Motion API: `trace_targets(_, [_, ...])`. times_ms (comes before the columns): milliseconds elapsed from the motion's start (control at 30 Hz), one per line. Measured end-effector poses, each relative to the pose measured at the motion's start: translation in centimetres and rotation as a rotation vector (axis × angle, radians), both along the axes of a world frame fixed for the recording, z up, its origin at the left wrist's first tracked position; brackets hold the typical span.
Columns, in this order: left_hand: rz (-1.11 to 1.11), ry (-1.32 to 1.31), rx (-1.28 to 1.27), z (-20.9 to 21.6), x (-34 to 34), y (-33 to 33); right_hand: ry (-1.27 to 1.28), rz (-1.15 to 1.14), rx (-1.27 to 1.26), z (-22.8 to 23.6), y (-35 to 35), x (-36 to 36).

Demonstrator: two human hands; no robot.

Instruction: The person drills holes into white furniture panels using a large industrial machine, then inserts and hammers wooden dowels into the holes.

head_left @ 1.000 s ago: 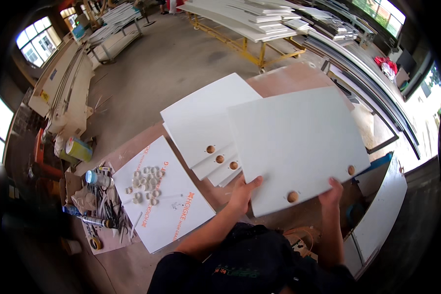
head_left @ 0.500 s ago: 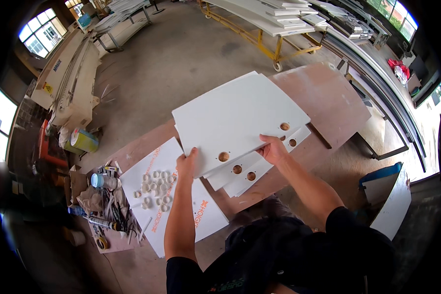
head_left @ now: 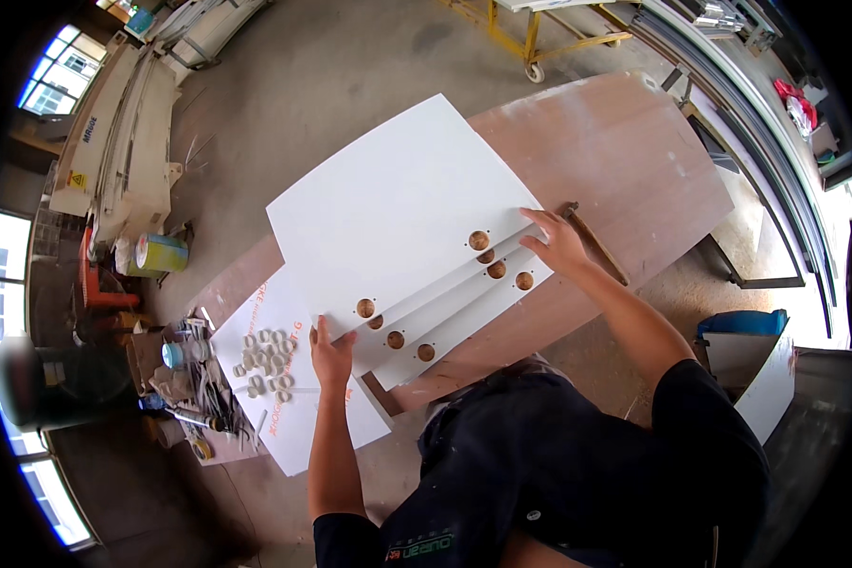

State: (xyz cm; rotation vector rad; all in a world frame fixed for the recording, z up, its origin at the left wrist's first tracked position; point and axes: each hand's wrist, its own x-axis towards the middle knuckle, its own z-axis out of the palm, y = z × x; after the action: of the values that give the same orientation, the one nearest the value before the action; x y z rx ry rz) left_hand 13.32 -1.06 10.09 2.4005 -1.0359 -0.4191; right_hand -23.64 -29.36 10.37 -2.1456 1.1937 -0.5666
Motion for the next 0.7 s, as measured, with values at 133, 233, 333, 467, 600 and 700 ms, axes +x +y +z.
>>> trace_targets(133, [0.064,-0.030,-0.027,-0.1,-0.4,-0.7,0.054,-0.015,0.085,0.7,-2.7,1.7])
trace_targets(233, [0.123,-0.025,-0.071,-0.4,-0.4,-1.3,0.075,0.047,0.147,1.0,-3.7,1.8])
trace_targets(333, [0.077,-0.030,0.004,-0.1,-0.1,-0.8,0.090,0.164,0.133,2.0,-3.8,0.6])
trace_targets(467, [-0.037,0.054,0.064,1.0,-1.5,0.9,0.139,0.320,-0.033,1.7,-3.1,-1.2])
trace_targets(600, [0.031,0.038,0.032,-0.4,-1.3,0.5,0.119,0.277,-0.001,0.7,-3.7,-0.3])
trace_targets(700, [0.035,-0.004,0.063,0.2,-1.6,-0.2,0.127,0.254,0.011,1.0,-4.1,-0.3])
